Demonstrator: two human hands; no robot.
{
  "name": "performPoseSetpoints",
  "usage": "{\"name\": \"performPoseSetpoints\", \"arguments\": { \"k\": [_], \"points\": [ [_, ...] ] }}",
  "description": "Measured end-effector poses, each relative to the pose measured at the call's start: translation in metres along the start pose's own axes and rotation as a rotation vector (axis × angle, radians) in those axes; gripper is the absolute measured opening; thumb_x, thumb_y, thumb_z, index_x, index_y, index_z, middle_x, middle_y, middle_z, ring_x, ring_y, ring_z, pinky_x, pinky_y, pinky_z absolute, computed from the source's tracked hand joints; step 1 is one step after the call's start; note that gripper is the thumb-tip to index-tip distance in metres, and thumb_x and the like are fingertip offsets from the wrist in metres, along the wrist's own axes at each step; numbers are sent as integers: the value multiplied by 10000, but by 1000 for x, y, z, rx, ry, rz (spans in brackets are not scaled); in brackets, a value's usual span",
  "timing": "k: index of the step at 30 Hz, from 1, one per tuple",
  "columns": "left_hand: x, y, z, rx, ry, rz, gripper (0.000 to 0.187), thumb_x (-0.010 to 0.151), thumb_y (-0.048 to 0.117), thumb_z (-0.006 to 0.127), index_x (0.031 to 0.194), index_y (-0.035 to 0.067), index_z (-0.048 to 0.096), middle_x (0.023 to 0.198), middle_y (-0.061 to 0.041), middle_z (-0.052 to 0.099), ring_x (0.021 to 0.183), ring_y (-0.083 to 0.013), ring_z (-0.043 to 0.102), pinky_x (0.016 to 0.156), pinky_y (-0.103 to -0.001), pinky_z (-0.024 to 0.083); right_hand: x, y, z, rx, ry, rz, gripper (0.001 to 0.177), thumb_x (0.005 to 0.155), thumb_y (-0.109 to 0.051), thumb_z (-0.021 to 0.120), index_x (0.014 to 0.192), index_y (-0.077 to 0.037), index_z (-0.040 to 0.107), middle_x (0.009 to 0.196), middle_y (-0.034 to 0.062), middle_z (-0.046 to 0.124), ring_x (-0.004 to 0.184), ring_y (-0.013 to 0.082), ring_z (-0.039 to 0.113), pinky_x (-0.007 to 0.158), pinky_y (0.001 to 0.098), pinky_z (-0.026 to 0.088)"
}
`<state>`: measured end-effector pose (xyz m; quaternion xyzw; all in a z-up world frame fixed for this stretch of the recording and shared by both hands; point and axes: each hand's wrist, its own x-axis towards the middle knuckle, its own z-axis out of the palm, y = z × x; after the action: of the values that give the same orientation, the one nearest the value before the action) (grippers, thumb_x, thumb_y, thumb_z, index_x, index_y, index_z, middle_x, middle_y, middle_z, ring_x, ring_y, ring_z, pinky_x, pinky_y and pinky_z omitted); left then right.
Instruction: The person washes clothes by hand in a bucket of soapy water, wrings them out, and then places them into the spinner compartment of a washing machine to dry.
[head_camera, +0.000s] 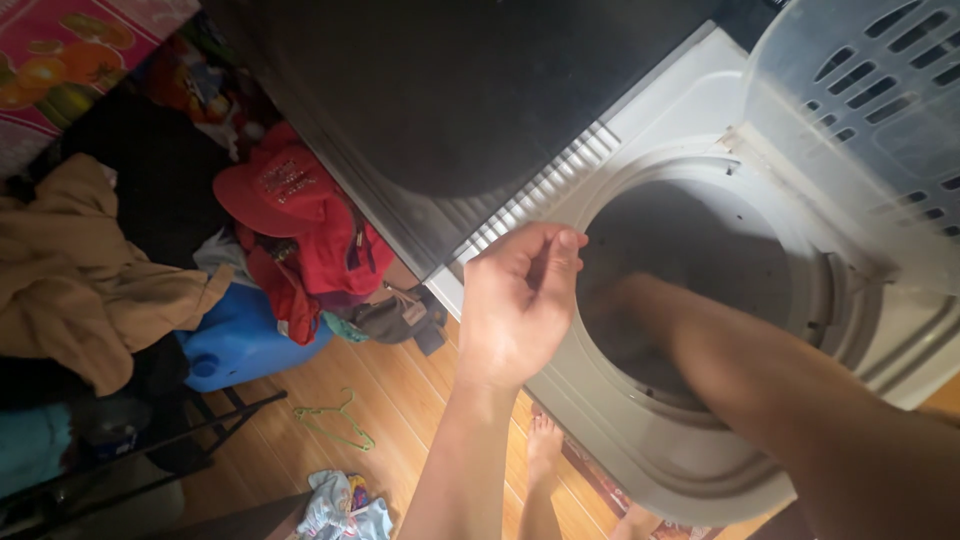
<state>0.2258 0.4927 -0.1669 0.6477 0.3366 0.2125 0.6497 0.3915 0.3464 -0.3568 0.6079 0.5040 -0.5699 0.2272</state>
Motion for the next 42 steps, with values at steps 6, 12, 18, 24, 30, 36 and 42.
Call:
{"name": "performPoseSetpoints", "arguments": {
  "k": [6, 12, 18, 24, 30, 36, 42],
  "points": [
    [-5, -11, -1, -20, 10, 94, 258, 985, 243, 647, 1051, 18, 752, 833, -41, 749, 732, -79, 670, 667, -245, 546, -53, -7, -24, 10, 186, -9, 386, 879, -440, 548, 1118, -213, 748, 1140, 96, 738, 1102, 300, 692, 954, 429, 518],
    [-12, 8, -14, 218, -273, 542, 1016, 609, 482, 942, 1437, 41, 551, 1421, -168, 594, 1360, -325, 531, 1142, -441, 412, -155, -27, -39, 50, 441, -5, 419, 888, -494, 536, 1127, -223, 748, 1140, 89, 740, 1101, 293, 696, 949, 420, 517],
    [-31, 37, 14, 484, -444, 629, 949, 666, 297, 912, 1498, 43, 532, 1472, -224, 556, 1268, -428, 529, 1003, -553, 383, -199, -18, -70, 128, 864, -13, 418, 936, -511, 610, 1093, -159, 771, 1073, 89, 749, 1070, 282, 697, 931, 399, 531],
    [1, 109, 11, 688, 128, 767, 217, 773, 63, 735, 964, 165, 726, 880, -63, 729, 822, -301, 724, 735, -438, 574, -301, -47, -107, 1099, 954, -250, 374, 978, -323, 608, 1110, -55, 832, 951, 75, 766, 864, 192, 679, 808, 363, 518],
    [63, 133, -61, 258, 604, 169, 243, 862, 201, 780, 1036, 51, 701, 945, -115, 763, 756, -176, 727, 668, -333, 570, -403, -89, -113, 1111, 1441, -573, 338, 975, -228, 573, 1260, -88, 690, 1269, 27, 725, 1185, 121, 653, 1020, 300, 503],
    [116, 72, -26, -90, 367, -149, 347, 944, 263, 679, 1163, -6, 667, 952, -89, 710, 783, -198, 690, 658, -349, 613, -359, -76, -75, 1374, 1227, -410, 355, 953, -214, 600, 1273, -97, 703, 1283, 14, 727, 1218, 130, 653, 1014, 328, 494],
    [65, 57, -5, 495, 513, 224, 478, 954, 227, 708, 1272, -93, 553, 1147, -230, 627, 919, -332, 700, 831, -455, 554, -359, -48, -13, 1068, 976, -553, 386, 977, -251, 573, 1316, -102, 682, 1323, 2, 703, 1213, 159, 617, 1023, 331, 484]
  ]
}}
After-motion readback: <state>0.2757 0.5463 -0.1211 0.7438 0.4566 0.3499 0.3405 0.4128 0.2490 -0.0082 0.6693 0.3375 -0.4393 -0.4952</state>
